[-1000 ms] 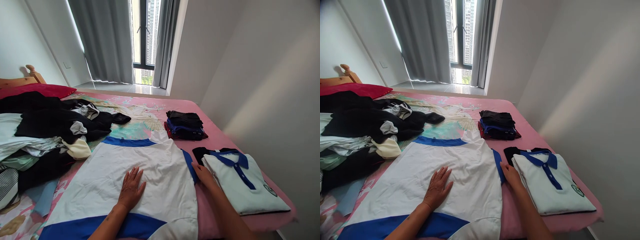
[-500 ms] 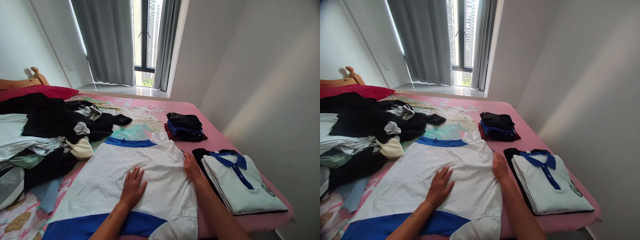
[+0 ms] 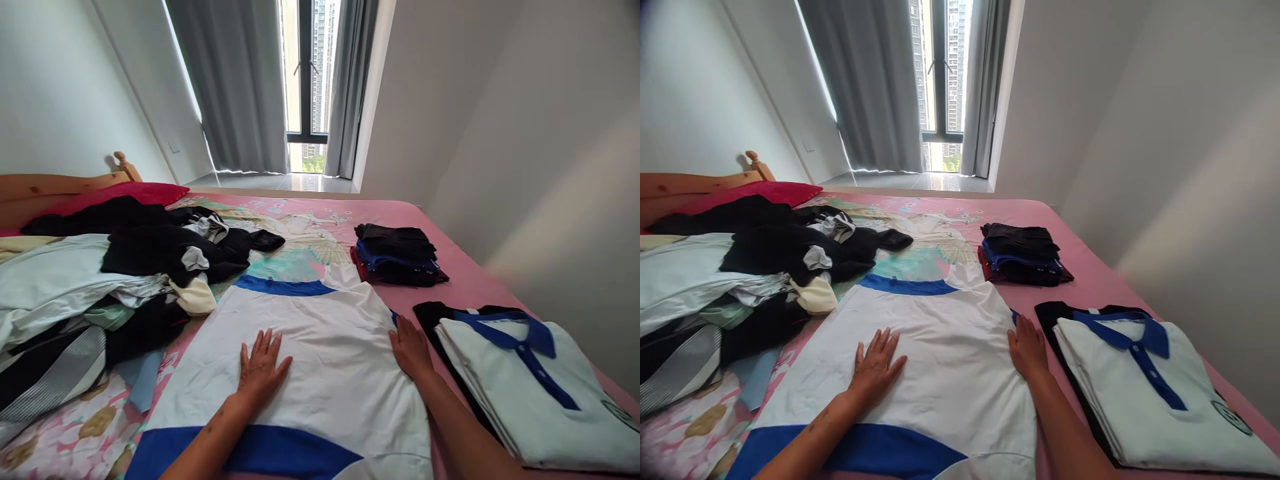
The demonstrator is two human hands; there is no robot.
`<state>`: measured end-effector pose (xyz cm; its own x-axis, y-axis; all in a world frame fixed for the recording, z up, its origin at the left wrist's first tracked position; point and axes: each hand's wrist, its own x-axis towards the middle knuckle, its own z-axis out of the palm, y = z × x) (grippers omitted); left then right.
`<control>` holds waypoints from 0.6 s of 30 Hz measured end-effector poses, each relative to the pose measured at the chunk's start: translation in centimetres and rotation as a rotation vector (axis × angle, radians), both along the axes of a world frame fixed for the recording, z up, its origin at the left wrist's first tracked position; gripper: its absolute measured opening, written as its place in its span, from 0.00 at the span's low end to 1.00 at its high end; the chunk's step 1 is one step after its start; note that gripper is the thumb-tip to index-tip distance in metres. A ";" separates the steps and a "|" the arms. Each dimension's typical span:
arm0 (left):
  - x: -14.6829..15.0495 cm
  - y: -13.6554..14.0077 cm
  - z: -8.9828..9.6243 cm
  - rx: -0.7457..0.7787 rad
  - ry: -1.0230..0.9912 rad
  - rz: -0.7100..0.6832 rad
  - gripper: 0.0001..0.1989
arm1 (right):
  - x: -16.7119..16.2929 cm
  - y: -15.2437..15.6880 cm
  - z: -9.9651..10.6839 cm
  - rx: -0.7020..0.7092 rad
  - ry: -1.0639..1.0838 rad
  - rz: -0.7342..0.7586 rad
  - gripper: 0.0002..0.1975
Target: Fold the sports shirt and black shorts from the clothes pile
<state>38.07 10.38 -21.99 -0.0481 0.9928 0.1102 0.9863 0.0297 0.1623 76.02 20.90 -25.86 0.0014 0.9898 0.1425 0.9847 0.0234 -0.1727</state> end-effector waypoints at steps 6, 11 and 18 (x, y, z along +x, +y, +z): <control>-11.1 -1.7 1.0 -0.127 0.096 0.268 0.29 | 0.4 -0.1 -1.4 0.063 -0.045 0.034 0.30; -13.2 -1.8 1.2 -0.047 0.117 0.277 0.26 | 0.3 -0.1 -1.5 0.078 -0.049 0.018 0.30; -2.9 7.4 1.6 0.190 -0.173 -0.295 0.16 | -0.5 -0.1 -0.2 0.041 -0.070 -0.015 0.29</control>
<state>35.18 17.78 -20.35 0.2022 0.9295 0.3084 0.9056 -0.2974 0.3025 75.50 20.81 -26.08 0.0049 0.9831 0.1828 0.9946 0.0140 -0.1024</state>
